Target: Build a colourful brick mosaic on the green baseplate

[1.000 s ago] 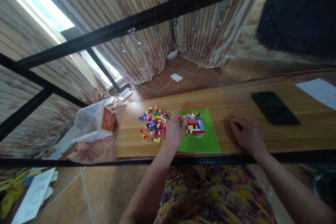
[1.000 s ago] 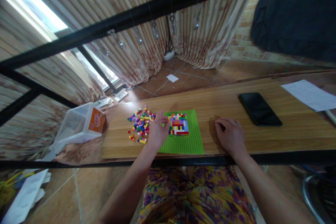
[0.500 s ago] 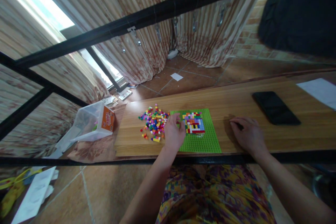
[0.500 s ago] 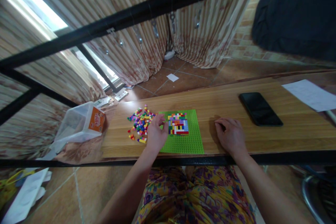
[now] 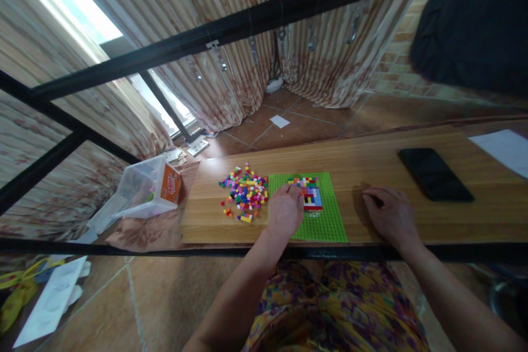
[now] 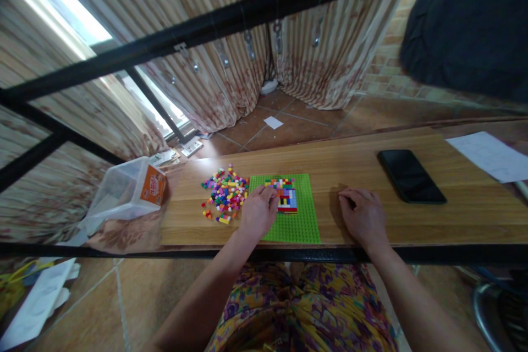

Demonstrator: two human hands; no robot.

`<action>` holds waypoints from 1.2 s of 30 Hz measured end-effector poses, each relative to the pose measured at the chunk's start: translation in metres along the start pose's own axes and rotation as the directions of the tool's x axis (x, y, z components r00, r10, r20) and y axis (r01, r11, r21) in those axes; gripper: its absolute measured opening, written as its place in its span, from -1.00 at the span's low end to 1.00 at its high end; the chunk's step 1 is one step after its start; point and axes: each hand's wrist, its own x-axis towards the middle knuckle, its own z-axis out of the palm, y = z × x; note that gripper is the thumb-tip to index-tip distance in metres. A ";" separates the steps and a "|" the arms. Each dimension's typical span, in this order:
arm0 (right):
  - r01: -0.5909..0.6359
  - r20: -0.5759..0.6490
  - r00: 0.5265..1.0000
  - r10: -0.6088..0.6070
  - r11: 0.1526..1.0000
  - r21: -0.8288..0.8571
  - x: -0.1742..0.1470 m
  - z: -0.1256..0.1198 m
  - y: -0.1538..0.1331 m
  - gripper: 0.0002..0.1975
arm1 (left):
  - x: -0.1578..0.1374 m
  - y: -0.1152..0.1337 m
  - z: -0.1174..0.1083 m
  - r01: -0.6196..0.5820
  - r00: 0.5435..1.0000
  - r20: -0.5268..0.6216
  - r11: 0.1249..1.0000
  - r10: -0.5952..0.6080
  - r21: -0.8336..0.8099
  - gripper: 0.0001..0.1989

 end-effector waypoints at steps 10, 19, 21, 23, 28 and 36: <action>0.012 0.003 1.000 -0.012 1.000 -0.005 0.000 -0.001 -0.002 -0.78 | -0.006 -0.027 0.006 0.120 0.980 -0.112 0.932 -0.167 -0.341 -0.92; 0.023 0.005 1.000 -0.023 1.000 -0.005 0.001 -0.002 -0.002 -0.80 | 0.000 -0.034 0.012 0.112 0.975 -0.144 0.932 -0.170 -0.344 -0.90; 0.021 0.001 1.000 -0.021 1.000 -0.012 0.001 -0.002 -0.002 -0.80 | 0.000 -0.035 0.012 0.109 0.975 -0.148 0.937 -0.166 -0.330 -0.89; 0.021 -0.001 1.000 -0.021 1.000 -0.014 0.001 -0.003 -0.002 -0.79 | 0.001 -0.035 0.012 0.118 0.975 -0.145 0.942 -0.170 -0.315 -0.88; 0.014 -0.005 1.000 -0.014 1.000 0.004 0.001 -0.003 -0.003 -0.78 | 0.001 -0.032 0.014 0.164 0.967 -0.145 0.948 -0.209 -0.273 -0.87; 0.020 -0.013 1.000 -0.020 1.000 -0.006 0.001 -0.003 -0.002 -0.79 | -0.004 -0.033 0.013 0.180 0.965 -0.127 0.930 -0.230 -0.321 -0.85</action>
